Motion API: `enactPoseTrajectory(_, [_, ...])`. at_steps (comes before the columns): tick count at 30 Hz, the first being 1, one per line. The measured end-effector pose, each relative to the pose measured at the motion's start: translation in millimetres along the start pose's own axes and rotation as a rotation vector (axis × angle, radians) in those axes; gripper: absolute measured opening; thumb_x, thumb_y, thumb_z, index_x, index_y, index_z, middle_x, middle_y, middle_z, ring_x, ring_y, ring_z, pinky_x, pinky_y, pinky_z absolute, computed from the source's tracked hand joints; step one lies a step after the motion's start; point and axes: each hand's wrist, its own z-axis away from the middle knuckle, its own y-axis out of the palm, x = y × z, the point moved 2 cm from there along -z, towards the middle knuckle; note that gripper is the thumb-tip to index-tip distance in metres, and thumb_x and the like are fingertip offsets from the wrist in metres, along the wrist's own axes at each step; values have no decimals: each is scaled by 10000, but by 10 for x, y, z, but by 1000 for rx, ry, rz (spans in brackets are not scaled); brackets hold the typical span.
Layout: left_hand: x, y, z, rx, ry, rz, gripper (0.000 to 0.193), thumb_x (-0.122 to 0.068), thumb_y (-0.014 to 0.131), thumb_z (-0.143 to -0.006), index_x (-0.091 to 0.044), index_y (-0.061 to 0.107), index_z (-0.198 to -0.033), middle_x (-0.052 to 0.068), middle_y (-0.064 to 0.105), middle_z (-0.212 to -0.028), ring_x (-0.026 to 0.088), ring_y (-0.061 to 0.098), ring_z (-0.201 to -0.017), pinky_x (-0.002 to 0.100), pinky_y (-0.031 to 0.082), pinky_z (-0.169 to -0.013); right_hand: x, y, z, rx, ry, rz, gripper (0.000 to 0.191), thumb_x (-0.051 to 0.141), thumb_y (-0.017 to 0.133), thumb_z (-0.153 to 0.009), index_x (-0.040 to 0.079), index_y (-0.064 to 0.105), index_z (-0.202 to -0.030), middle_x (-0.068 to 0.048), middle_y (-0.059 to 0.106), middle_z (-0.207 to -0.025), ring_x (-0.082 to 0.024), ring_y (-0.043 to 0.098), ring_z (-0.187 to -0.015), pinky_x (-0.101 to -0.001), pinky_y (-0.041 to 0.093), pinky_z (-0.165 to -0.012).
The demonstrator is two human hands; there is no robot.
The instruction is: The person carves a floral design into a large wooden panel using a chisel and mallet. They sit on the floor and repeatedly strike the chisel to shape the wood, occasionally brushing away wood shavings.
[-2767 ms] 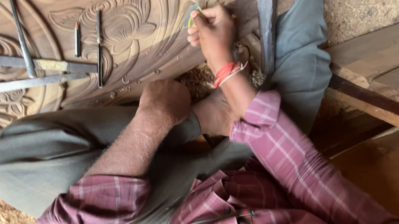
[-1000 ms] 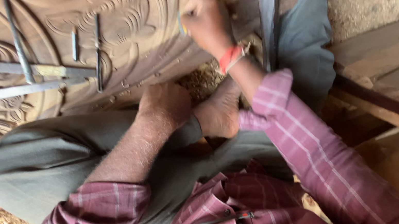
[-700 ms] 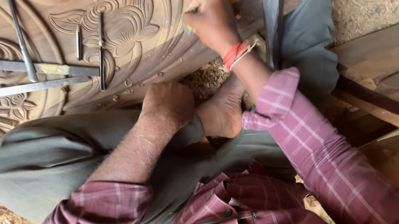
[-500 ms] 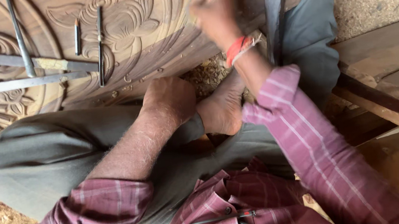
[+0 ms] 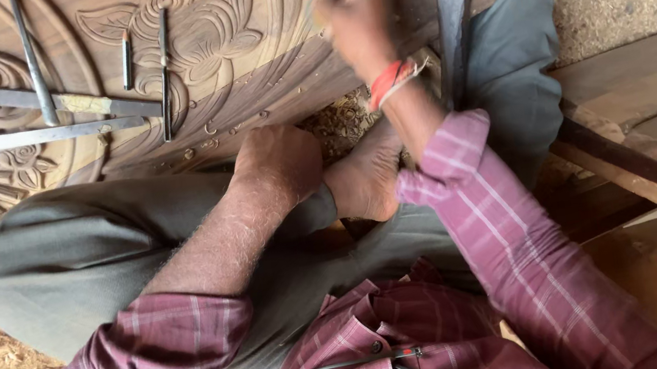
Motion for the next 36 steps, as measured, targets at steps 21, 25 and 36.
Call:
enactPoseTrajectory(21, [10,62,-55,-28,21,-42,243,-225,566,-975,-135,790,-1009,108,762,-1070,266,737,-1010,408,572,-840,-47,-191,193,-50,-335,365,33,50,772,-888,42,742,-878,-8,707,-688,-48,612,-595,-238,490,-556])
enactPoseTrajectory(25, [32,54,-47,-52,3,-46,255,-232,554,-988,-136,790,-1003,95,763,-1069,259,734,-1013,410,574,-831,-69,-286,94,-122,-291,406,66,64,770,-848,36,720,-815,3,723,-685,-51,636,-584,-256,521,-558])
enactPoseTrajectory(36, [-4,32,-37,-24,17,-35,244,-234,569,-978,-136,786,-1029,105,762,-1081,264,731,-1019,403,575,-846,-198,-45,406,79,116,37,44,59,726,-884,17,715,-877,-41,702,-666,-79,618,-484,-246,461,-405])
